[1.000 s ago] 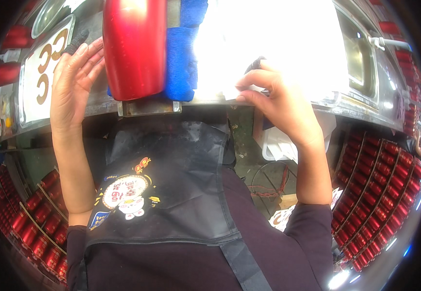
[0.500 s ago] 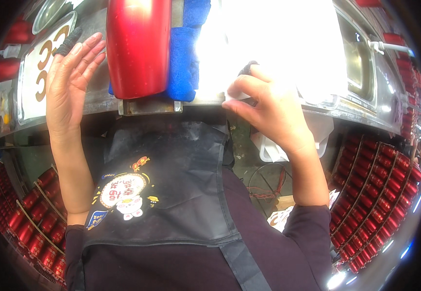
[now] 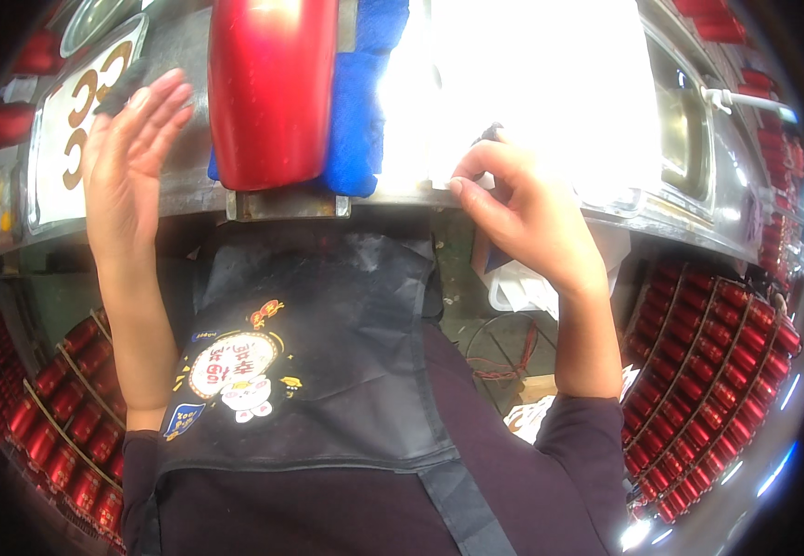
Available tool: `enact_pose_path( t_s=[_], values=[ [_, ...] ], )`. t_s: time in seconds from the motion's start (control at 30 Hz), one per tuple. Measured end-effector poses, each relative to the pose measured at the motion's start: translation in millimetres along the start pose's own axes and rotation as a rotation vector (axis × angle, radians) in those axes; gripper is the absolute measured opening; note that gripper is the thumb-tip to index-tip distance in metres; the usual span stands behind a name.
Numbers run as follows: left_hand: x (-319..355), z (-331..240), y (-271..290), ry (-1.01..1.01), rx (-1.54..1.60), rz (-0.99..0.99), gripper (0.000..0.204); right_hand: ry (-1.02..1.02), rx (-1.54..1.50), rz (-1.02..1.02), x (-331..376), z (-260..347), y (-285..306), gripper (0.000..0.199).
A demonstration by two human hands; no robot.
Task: The person applies gold crescent-shaped stickers to the necks of red cylindrical bottles, then applies a rectangular label to the body of each bottle. They wipe the bottles with a cloth and place the finished bottles into a cardboard box.
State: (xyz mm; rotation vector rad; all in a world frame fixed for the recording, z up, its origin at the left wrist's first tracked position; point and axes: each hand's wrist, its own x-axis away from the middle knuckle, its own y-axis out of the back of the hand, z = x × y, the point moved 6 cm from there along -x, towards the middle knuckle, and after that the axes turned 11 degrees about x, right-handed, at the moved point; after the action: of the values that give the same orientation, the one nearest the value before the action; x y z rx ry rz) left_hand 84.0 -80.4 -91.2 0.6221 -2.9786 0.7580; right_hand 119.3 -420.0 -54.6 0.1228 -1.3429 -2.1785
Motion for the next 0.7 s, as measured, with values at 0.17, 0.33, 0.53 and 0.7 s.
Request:
enact_pose_path(
  t_s=[0.17,0.33,0.53,0.7],
  values=[
    [52.5,-35.1,-55.3,0.020,-0.111,0.247,0.017,-0.307,-0.296,0.050,8.0,-23.6,0.8,0.010],
    [97.9,56.4,-141.0,0.487,0.114,0.492,0.022,-0.318,-0.431,0.030,10.4,-31.0,2.1,0.009],
    [89.2,96.1,-159.3,0.530,0.132,0.527,0.037,-0.347,-0.444,0.099,10.7,-28.0,2.0,0.011],
    [93.3,86.7,-159.6,0.533,0.133,0.490,0.036,-0.249,-0.371,0.145,1.1,-21.9,6.1,0.015]
  ],
)
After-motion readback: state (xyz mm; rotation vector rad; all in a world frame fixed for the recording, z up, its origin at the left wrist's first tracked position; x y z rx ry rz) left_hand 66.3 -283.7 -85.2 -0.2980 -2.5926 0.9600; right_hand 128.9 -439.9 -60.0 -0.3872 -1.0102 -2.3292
